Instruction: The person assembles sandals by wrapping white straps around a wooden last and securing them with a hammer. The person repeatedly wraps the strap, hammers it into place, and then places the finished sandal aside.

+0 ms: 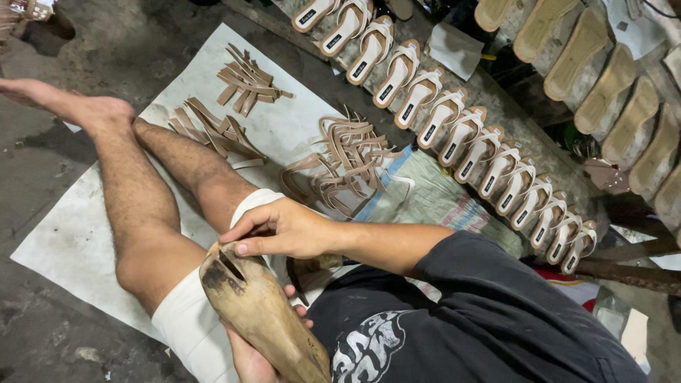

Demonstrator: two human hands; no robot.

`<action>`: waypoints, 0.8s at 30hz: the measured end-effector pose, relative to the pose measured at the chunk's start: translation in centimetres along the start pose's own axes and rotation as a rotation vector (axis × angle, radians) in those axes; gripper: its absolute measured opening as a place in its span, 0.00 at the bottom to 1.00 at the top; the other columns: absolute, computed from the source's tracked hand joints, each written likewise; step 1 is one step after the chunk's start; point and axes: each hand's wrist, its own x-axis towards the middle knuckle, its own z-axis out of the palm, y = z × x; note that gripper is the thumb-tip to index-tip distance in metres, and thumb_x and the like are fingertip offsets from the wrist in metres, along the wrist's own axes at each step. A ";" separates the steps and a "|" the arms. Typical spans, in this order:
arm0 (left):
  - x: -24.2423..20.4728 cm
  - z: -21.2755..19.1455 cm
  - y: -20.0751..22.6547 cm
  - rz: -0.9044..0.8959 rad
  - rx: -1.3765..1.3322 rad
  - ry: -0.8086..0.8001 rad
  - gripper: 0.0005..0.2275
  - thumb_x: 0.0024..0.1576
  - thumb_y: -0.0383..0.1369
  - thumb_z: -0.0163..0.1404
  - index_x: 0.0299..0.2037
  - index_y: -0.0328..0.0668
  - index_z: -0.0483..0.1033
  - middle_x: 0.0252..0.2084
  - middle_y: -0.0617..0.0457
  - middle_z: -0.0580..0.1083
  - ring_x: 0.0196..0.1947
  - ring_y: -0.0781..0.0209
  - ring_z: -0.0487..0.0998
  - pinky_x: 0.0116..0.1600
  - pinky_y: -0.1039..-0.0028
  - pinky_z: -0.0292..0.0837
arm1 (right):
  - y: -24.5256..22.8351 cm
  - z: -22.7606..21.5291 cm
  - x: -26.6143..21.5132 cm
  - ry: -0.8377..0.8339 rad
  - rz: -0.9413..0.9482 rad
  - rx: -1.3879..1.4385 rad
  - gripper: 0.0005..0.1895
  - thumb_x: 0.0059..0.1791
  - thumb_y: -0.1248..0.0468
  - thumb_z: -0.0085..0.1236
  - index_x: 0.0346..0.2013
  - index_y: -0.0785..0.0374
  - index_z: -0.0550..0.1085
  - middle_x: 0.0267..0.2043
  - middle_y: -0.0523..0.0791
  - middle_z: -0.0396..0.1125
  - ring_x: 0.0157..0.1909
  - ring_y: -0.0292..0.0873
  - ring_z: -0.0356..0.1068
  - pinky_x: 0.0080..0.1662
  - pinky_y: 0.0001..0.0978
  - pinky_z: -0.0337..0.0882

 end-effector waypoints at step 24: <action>-1.8 4.3 0.3 0.062 -0.183 -0.203 0.40 0.64 0.64 0.22 0.69 0.35 0.65 0.54 0.41 0.76 0.43 0.53 0.81 0.46 0.66 0.79 | 1.0 -0.6 -1.4 0.220 0.106 0.102 0.10 0.54 0.74 0.60 0.50 0.70 0.76 0.49 0.48 0.75 0.51 0.37 0.74 0.56 0.30 0.74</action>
